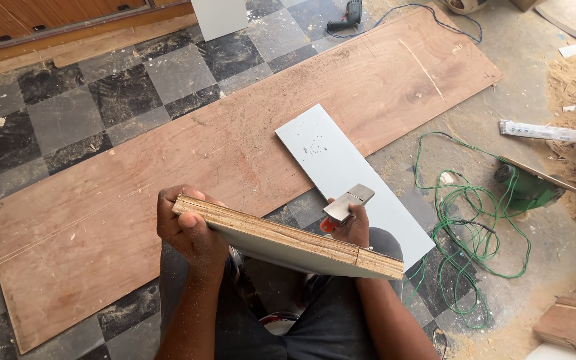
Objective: Smoothing the edges of a wooden board using a hand plane and manual sandpaper blocks.
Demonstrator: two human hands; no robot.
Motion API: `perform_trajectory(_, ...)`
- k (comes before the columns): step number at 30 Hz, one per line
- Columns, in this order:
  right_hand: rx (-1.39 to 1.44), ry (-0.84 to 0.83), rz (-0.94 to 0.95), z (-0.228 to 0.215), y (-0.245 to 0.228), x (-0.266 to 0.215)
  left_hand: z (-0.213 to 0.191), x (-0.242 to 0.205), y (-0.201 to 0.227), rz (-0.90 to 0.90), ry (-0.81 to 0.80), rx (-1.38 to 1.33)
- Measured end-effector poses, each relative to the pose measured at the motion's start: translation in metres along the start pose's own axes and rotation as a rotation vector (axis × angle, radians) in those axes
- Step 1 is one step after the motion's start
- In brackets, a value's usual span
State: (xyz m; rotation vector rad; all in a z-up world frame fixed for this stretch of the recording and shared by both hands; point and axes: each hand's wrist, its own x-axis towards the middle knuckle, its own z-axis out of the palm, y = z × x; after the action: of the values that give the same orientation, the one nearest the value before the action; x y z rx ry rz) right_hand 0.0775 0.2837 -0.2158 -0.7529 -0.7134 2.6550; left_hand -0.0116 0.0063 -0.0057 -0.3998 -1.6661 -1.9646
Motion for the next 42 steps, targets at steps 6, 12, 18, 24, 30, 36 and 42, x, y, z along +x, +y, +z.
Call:
perform_trajectory(6, -0.060, 0.007, -0.007, -0.008, 0.003, 0.010, -0.001, -0.004, 0.001, -0.005, 0.000, -0.065)
perform_trajectory(12, -0.066, -0.055, 0.056, -0.013, -0.007, 0.012, -0.004, -0.004, 0.009, -0.060, -0.013, -0.045)
perform_trajectory(18, 0.011, -0.294, -0.151, 0.026, -0.079, -0.048, -0.010, -0.002, 0.003, -0.084, -0.026, -0.071)
perform_trajectory(24, -0.080, -0.337, -0.319, 0.022, -0.145, -0.136, -0.029, 0.008, -0.013, -0.098, -0.201, -0.134)
perform_trajectory(30, -0.033, -0.459, -0.324, 0.023, -0.176, -0.190, -0.025, 0.036, -0.032, -0.273, -0.677, -0.264)
perform_trajectory(36, -0.310, -0.438, -0.385, 0.083, -0.198, -0.242, -0.016, 0.035, -0.035, -0.421, -0.671, -0.352)
perform_trajectory(42, -1.278, -0.400, -0.656, 0.134, -0.227, -0.283, -0.028, 0.025, -0.031, -0.416, -0.666, -0.391)
